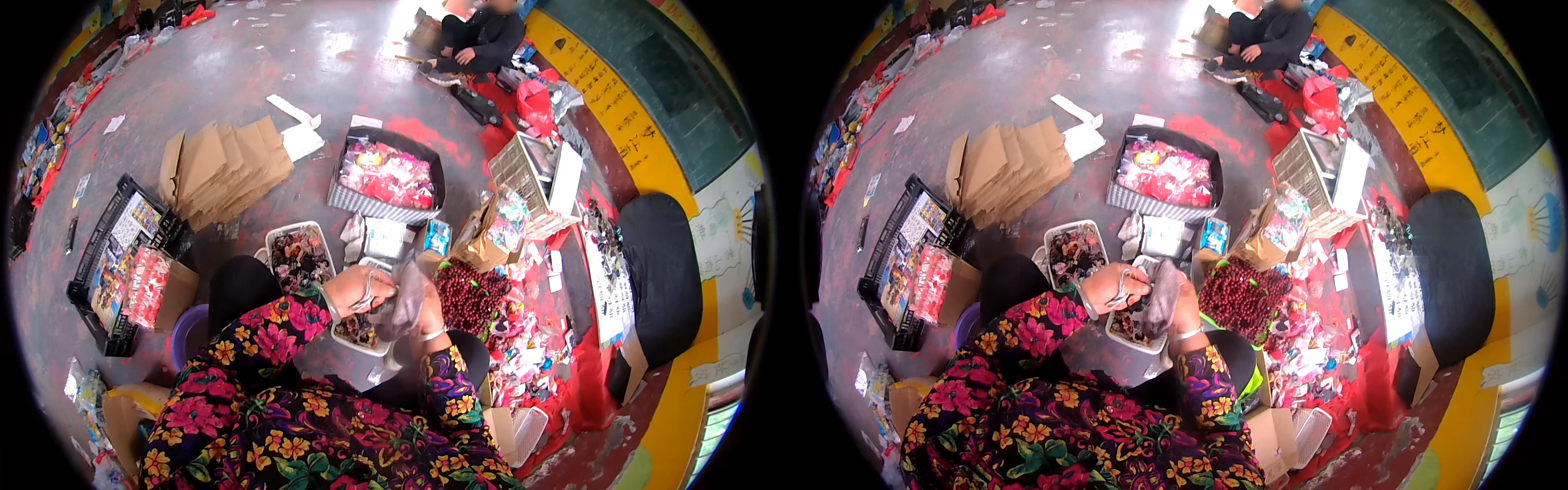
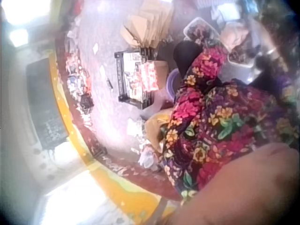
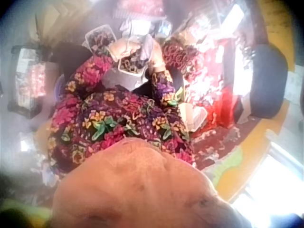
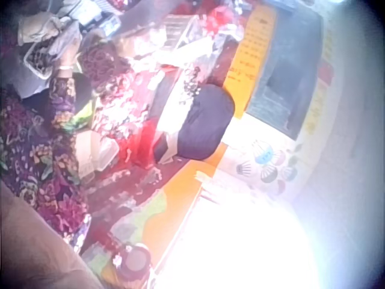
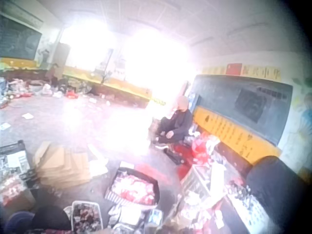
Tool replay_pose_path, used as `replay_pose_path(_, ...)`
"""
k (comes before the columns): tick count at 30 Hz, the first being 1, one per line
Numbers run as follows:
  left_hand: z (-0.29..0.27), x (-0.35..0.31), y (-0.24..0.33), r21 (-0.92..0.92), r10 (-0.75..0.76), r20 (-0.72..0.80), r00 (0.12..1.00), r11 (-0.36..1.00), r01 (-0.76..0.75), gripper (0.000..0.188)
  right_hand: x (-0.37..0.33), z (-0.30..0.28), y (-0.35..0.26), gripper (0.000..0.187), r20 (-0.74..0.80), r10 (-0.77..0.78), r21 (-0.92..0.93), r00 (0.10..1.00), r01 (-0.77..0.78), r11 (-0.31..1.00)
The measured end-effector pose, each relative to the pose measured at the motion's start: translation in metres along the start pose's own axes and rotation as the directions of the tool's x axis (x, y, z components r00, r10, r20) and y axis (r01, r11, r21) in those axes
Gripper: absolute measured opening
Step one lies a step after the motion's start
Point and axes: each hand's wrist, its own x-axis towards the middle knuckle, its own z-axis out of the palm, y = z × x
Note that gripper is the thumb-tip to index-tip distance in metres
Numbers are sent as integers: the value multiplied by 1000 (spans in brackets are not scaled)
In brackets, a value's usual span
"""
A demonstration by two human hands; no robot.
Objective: The person sits on the floor and wipes small jewelry items, such as earrings, with a cloth. They pick up items from a white plastic basket, rub them with a grey cloth, and place them into a second basket. The process is repeated continuously for various small accessories.
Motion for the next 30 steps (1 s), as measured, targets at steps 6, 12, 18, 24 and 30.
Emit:
replay_pose_path(6, -23, 5, -8, -80, 72, -43, 996, 994, -75, 18, 16, -40, -12, 14, -209, 126, 434, 970, -23, 901)
replay_pose_path(12, -31, 20, -18, -249, 12, -237, 971, 966, -73, 11, 7, -51, -33, 21, -424, 56, 467, 904, 165, 868)
replay_pose_path(18, -47, 40, -41, -125, -79, -322, 944, 991, 40, 14, -3, -52, -44, 25, -418, 37, 510, 908, 201, 837)
replay_pose_path(24, -43, 61, -61, -96, -86, -333, 939, 994, 57, 12, -5, -54, -47, 21, -344, 41, 584, 938, 180, 792)
replay_pose_path(30, -57, 80, -73, -86, -114, -392, 913, 992, 87, 10, -9, -54, -45, 21, -352, 43, 580, 935, 182, 794)
